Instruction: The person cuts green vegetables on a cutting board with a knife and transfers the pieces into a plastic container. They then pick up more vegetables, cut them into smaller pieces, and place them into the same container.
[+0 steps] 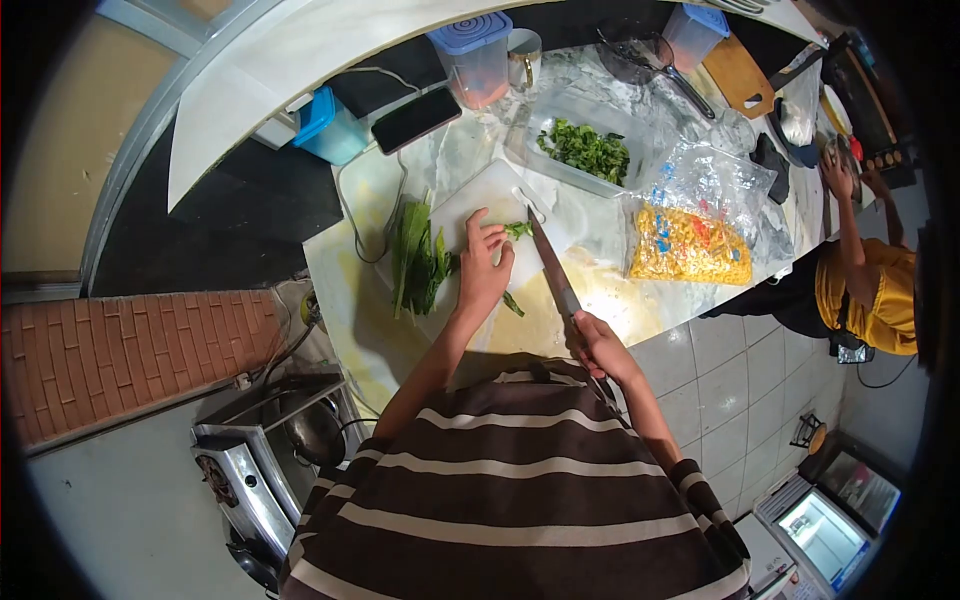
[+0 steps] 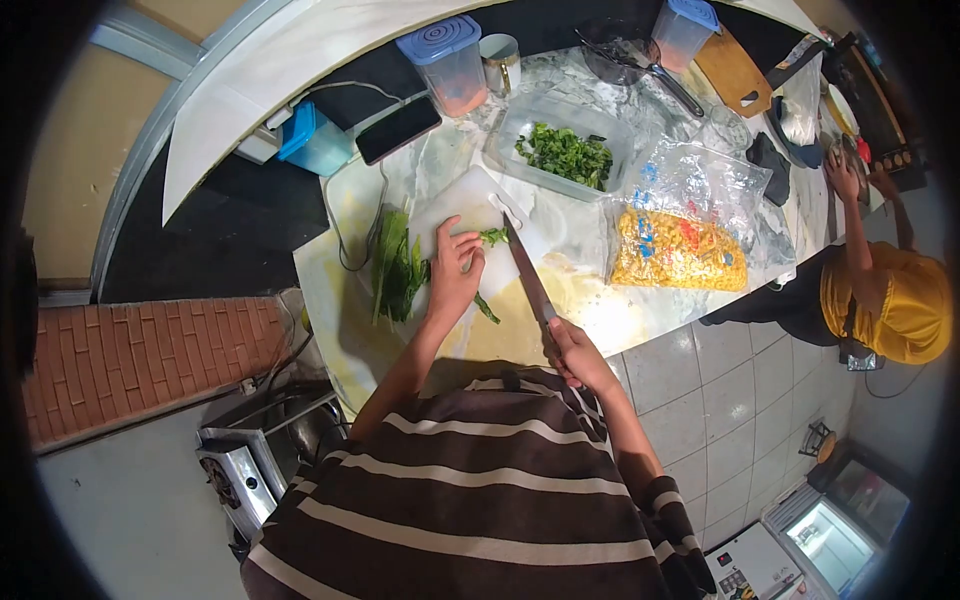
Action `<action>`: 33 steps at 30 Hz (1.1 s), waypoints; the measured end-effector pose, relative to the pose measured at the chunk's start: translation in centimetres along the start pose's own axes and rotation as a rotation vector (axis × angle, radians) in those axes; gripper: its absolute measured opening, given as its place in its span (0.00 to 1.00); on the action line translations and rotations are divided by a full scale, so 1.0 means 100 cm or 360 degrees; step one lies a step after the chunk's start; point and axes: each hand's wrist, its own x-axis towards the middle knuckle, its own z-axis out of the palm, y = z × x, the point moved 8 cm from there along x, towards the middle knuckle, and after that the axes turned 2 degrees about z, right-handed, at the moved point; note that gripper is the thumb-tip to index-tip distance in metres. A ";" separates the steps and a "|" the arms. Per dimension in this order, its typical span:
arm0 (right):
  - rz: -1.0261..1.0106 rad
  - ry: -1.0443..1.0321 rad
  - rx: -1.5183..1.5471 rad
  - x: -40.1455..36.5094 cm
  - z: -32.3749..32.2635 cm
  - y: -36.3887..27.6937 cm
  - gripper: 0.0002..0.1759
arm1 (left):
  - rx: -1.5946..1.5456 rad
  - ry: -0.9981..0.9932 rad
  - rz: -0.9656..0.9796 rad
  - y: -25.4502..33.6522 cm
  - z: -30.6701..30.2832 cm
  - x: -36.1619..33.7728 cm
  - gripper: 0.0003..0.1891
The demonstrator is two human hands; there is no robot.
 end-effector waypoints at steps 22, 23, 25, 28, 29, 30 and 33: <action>0.0122 -0.0112 -0.0088 0.008 0.022 -0.019 0.22 | 0.0110 0.0000 -0.0123 -0.029 0.007 0.019 0.18; 0.0124 -0.0107 -0.0089 0.007 0.023 -0.020 0.22 | 0.0118 0.0028 -0.0051 -0.025 0.007 0.018 0.18; 0.0155 -0.0084 -0.0077 -0.003 0.023 -0.028 0.22 | 0.0129 0.0057 0.0019 -0.010 0.005 0.018 0.17; 0.0190 -0.0030 -0.0033 -0.024 0.021 -0.043 0.23 | 0.0019 -0.0043 0.0033 0.016 0.009 0.021 0.18; 0.0184 0.0001 -0.0004 -0.031 0.017 -0.050 0.24 | -0.0030 -0.0076 0.0090 0.027 0.013 0.027 0.18; 0.0181 0.0003 -0.0003 -0.037 0.015 -0.057 0.24 | -0.0081 -0.0112 0.0149 0.041 0.018 0.033 0.18; 0.0002 0.0177 -0.0036 -0.057 -0.003 -0.088 0.26 | -0.0027 -0.0201 0.0356 0.105 0.036 0.058 0.17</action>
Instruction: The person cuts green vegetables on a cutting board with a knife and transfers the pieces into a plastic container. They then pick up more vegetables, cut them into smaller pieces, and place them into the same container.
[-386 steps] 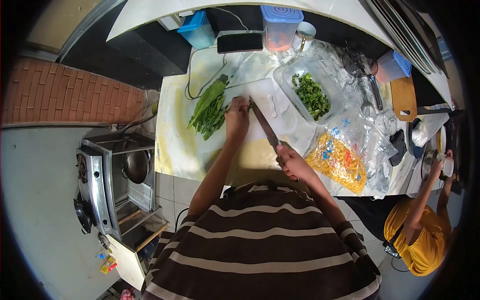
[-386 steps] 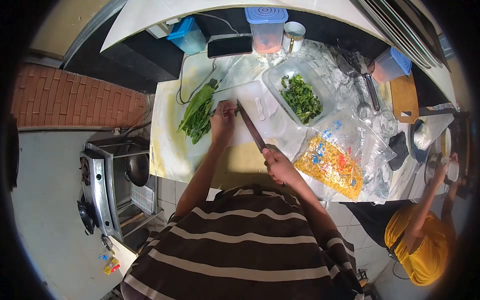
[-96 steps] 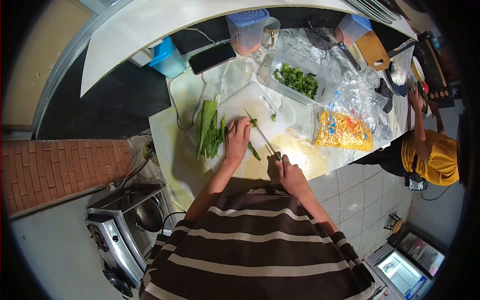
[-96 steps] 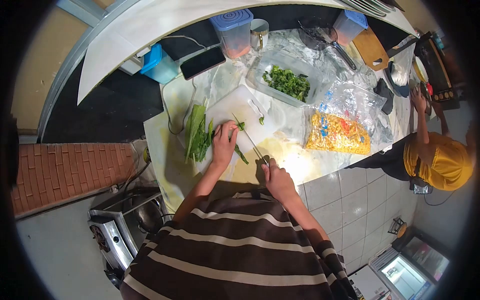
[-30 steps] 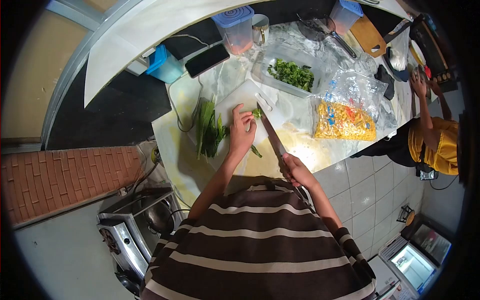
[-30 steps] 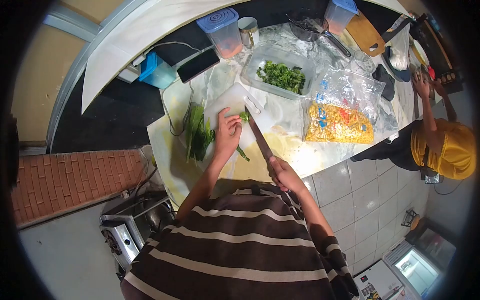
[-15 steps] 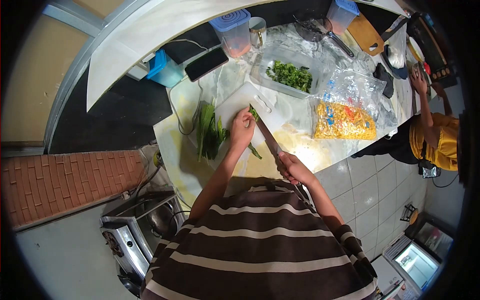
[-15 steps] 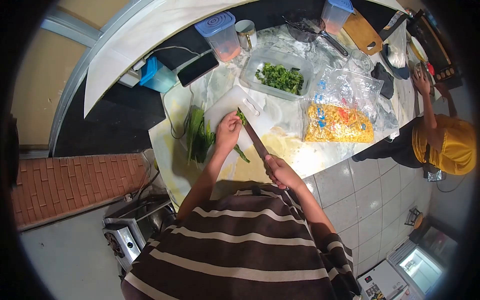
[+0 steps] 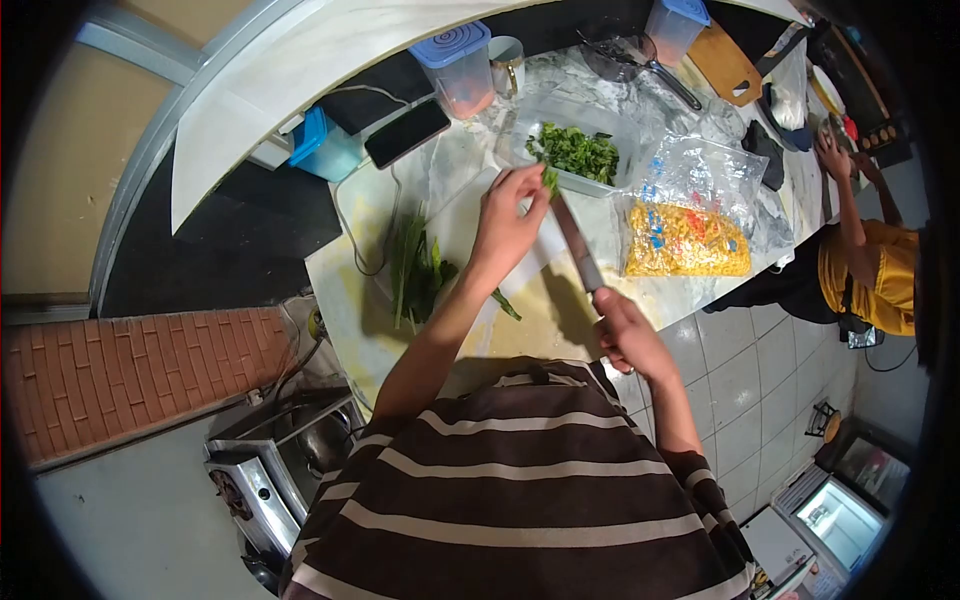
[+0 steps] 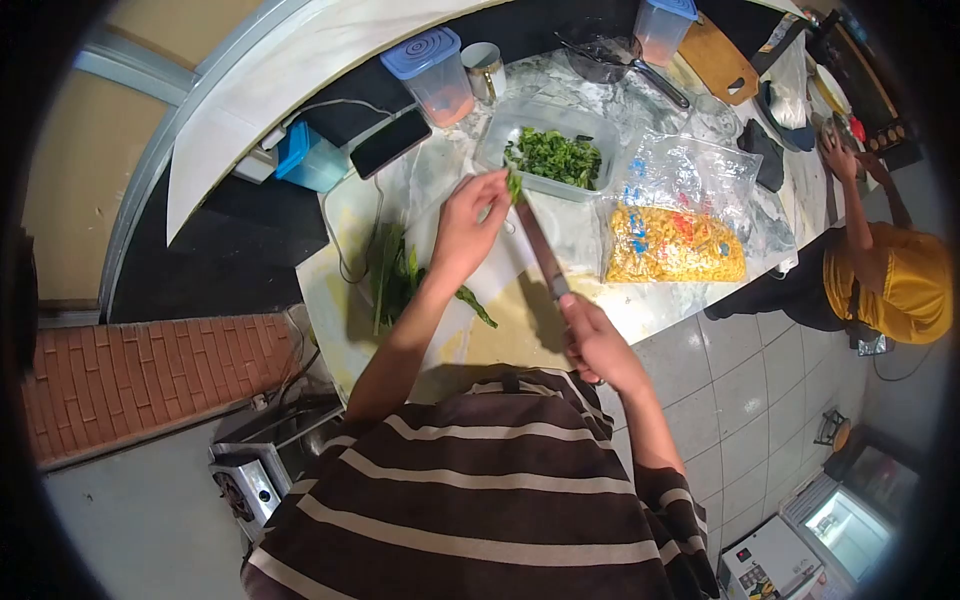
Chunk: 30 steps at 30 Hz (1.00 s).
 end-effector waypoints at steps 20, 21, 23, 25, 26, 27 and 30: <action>-0.0255 0.0224 -0.0797 0.004 -0.039 -0.009 0.30 | 0.0893 -0.0086 0.0413 -0.022 -0.063 -0.069 0.16; -0.0084 0.0057 -0.0712 0.003 -0.025 -0.003 0.29 | 0.1091 -0.0165 0.0423 -0.021 -0.060 -0.085 0.19; -0.0178 0.0064 -0.0753 0.010 -0.014 0.012 0.28 | 0.1229 -0.0280 -0.0121 -0.032 -0.059 -0.110 0.20; -0.0009 0.0018 -0.0537 0.013 -0.004 0.029 0.22 | 0.1340 -0.0394 -0.0660 -0.052 -0.054 -0.127 0.22; 0.0015 -0.0019 -0.0482 0.015 -0.001 0.033 0.22 | 0.1458 -0.0401 -0.0782 -0.058 -0.048 -0.131 0.24; 0.0011 -0.0025 -0.0487 0.015 0.002 0.035 0.22 | 0.1575 -0.0412 -0.0902 -0.064 -0.045 -0.136 0.25; 0.0026 -0.0018 -0.0397 0.014 0.005 0.036 0.21 | 0.1589 -0.0027 -0.0271 -0.050 -0.035 -0.128 0.19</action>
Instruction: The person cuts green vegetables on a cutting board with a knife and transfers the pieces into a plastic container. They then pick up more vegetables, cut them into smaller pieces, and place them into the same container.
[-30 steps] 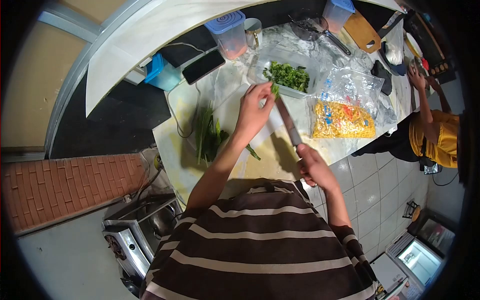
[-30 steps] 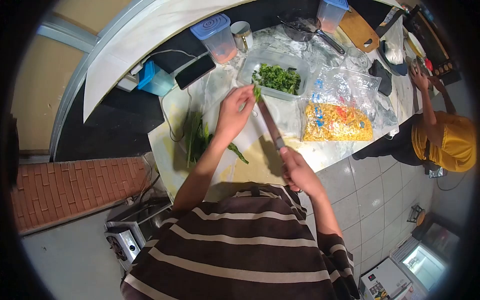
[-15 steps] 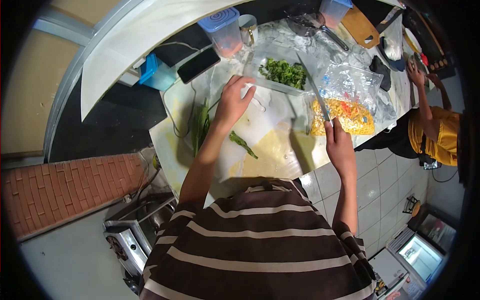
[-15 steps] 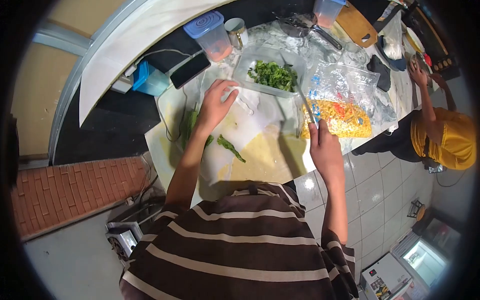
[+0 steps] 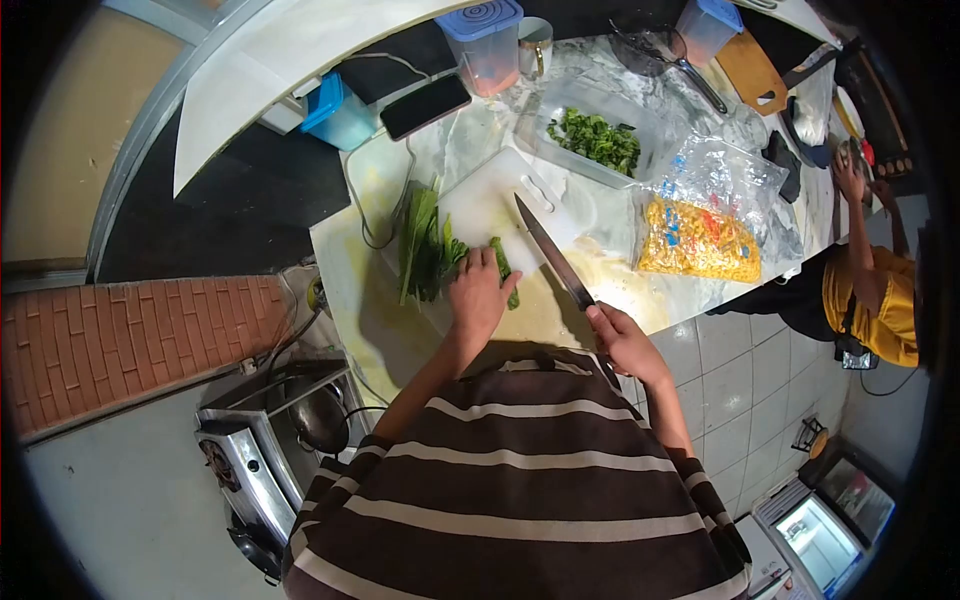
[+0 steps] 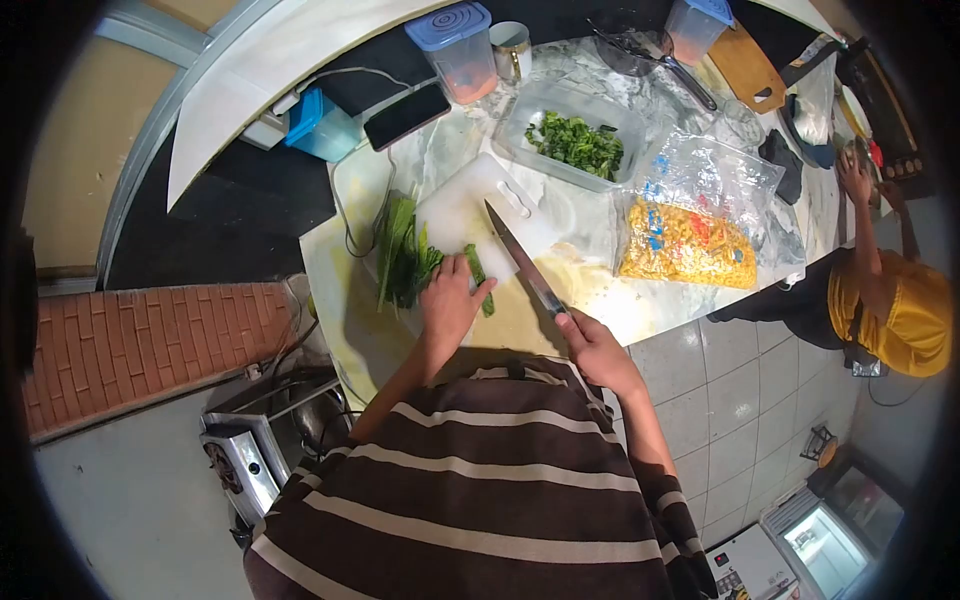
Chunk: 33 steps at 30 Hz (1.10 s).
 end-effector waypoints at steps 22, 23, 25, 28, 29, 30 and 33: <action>-0.0414 0.0531 -0.0823 0.019 0.018 0.005 0.20 | -0.0415 0.0340 0.0275 -0.013 0.006 0.035 0.07; -0.0480 0.0567 -0.0916 0.020 0.019 0.004 0.19 | -0.0466 0.0357 0.0251 -0.014 0.007 0.034 0.07; -0.0547 0.0605 -0.1018 0.020 0.018 0.000 0.18 | -0.0524 0.0379 0.0224 -0.014 0.007 0.035 0.06; -0.0608 0.0660 -0.1149 0.020 0.020 -0.006 0.17 | -0.0492 0.0438 0.0274 -0.013 0.007 0.031 0.04; -0.0576 0.0655 -0.1173 0.022 0.020 -0.005 0.17 | -0.0414 0.0462 0.0324 -0.011 0.009 0.029 0.04; -0.0542 0.0649 -0.1196 0.023 0.021 -0.004 0.17 | -0.0336 0.0485 0.0374 -0.007 0.009 0.027 0.03; -0.0532 0.0632 -0.1227 0.023 0.023 -0.007 0.17 | -0.0324 0.0469 0.0411 -0.007 0.012 0.026 0.10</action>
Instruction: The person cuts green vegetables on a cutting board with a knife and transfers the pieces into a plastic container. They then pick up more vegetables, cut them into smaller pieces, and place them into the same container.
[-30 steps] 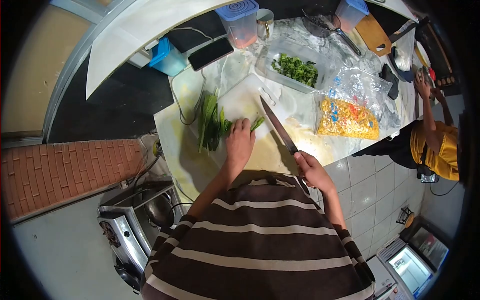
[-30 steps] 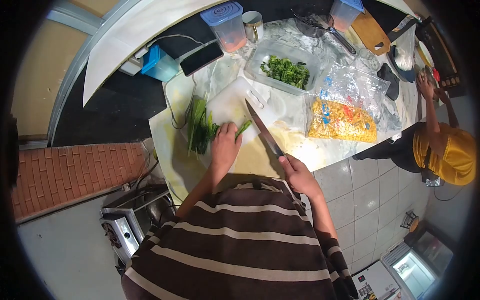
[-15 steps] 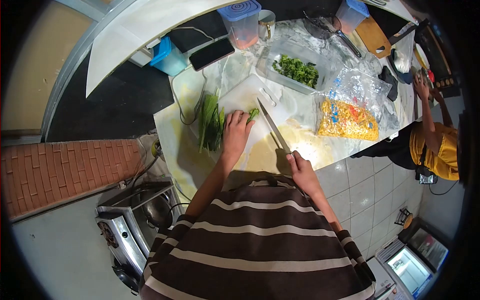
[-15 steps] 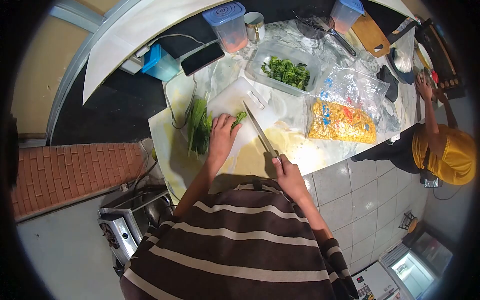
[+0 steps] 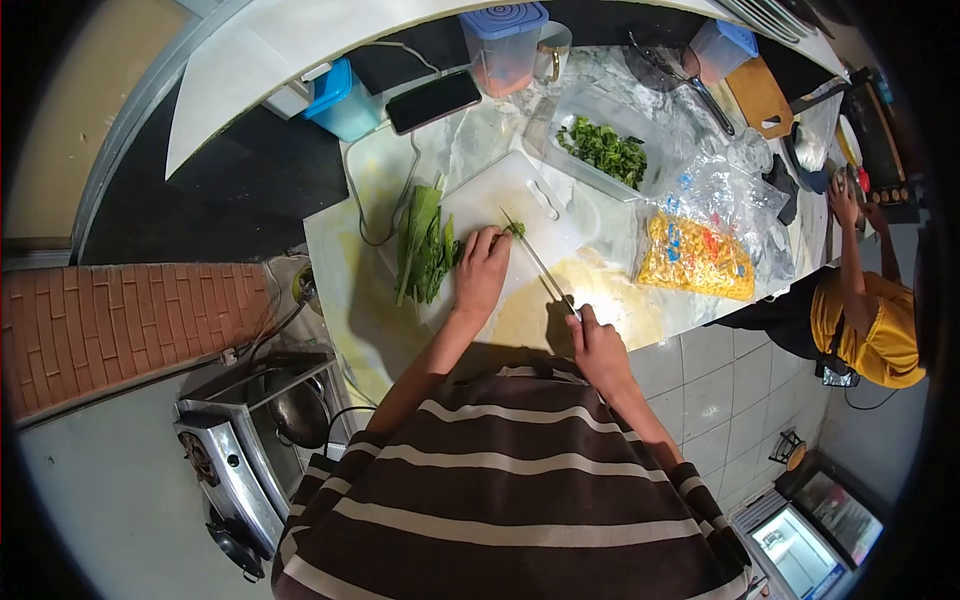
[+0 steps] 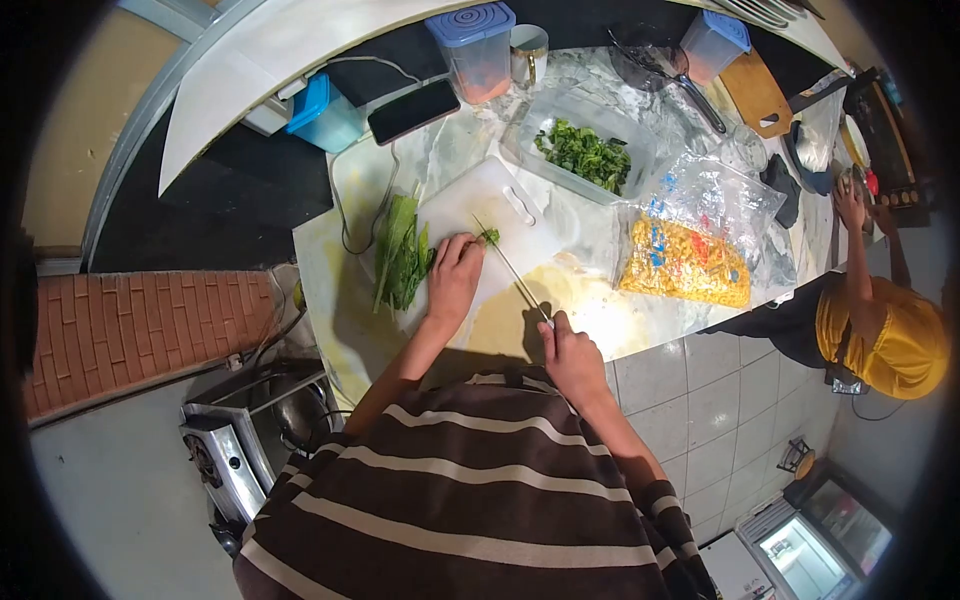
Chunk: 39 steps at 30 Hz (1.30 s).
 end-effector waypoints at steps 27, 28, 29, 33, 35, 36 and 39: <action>0.0185 -0.0149 -0.0222 0.032 0.014 -0.015 0.20 | -0.0221 0.0122 -0.0152 -0.010 0.000 -0.004 0.07; 0.0179 -0.0147 -0.0222 0.030 0.013 -0.013 0.20 | -0.0217 0.0126 -0.0152 -0.010 0.001 -0.003 0.07; 0.0144 -0.0095 -0.0201 0.027 0.009 -0.013 0.19 | -0.0228 0.0145 -0.0161 -0.011 0.000 -0.003 0.07; 0.0166 -0.0151 -0.0276 0.019 0.002 -0.010 0.20 | -0.0289 0.0140 -0.0145 -0.013 -0.001 -0.008 0.07; 0.0176 -0.0107 -0.0265 0.018 0.001 -0.010 0.20 | -0.0299 0.0155 -0.0135 -0.012 -0.002 -0.009 0.07; 0.0192 -0.0062 -0.0251 0.019 -0.001 -0.009 0.20 | -0.0311 0.0166 -0.0122 -0.011 -0.003 -0.009 0.07; 0.0141 -0.0045 -0.0207 0.020 0.000 -0.009 0.20 | -0.0334 0.0174 -0.0117 -0.010 -0.004 -0.011 0.09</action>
